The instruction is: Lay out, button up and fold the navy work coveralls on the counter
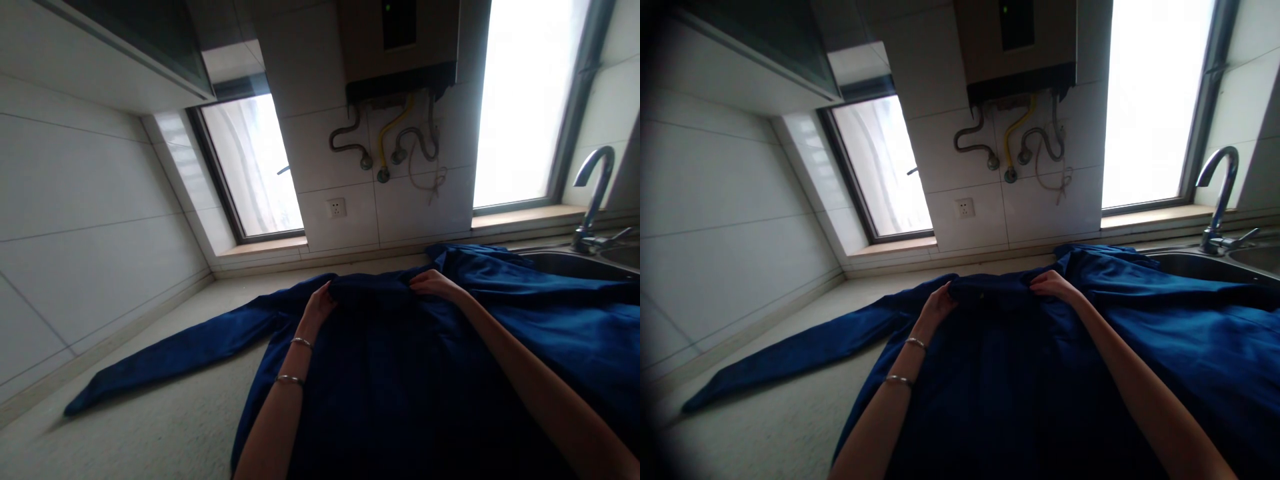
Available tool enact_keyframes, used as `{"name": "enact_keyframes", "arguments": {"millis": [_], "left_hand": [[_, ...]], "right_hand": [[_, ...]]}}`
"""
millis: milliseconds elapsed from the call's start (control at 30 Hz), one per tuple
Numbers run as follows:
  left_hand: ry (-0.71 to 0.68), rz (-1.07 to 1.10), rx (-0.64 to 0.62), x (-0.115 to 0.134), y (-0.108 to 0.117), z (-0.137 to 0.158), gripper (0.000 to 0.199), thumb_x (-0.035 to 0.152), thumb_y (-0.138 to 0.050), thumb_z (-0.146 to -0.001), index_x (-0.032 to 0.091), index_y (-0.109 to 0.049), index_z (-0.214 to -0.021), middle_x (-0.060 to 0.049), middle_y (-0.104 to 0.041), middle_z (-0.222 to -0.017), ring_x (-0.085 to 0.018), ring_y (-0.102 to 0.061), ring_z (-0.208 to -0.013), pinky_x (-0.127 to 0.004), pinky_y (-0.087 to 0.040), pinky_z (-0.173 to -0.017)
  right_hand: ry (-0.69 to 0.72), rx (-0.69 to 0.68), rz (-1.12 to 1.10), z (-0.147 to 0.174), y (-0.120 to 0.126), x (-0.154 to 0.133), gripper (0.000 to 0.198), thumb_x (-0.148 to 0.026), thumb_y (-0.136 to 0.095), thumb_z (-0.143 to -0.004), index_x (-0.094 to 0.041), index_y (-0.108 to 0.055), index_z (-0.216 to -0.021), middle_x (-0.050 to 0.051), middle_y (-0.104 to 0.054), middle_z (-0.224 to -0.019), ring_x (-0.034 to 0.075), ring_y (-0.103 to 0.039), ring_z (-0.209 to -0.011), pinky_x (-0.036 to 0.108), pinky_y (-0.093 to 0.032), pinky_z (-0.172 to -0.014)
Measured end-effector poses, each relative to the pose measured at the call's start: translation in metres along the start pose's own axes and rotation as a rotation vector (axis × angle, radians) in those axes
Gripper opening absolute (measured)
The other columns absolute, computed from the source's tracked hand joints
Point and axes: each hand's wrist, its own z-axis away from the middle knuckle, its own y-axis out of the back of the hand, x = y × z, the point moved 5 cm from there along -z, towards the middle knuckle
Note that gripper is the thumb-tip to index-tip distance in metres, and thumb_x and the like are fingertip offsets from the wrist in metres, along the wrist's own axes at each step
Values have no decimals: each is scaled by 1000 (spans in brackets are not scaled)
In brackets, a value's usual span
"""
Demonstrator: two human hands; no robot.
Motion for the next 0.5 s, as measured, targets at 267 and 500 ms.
{"name": "enact_keyframes", "arguments": {"millis": [267,500], "left_hand": [[-113,46,-49,2,2,-4,27,18,-59,-80,13,-62,-106,-6,-68,-90,-14,-64,-75,-25,-53,-69],[-314,-706,168,-5,12,-9,25,22,-64,-75,11,-65,-97,-7,-67,-84,-16,-62,-71,-23,-48,-60]], "right_hand": [[-63,-214,-72,3,-12,7,15,-26,-71,-68,-12,-68,-69,7,-70,-71,18,-67,-70,28,-57,-75],[-33,-43,-596,-13,0,2,15,-12,-49,-82,-15,-63,-77,9,-70,-81,18,-67,-83,41,-43,-100]]}}
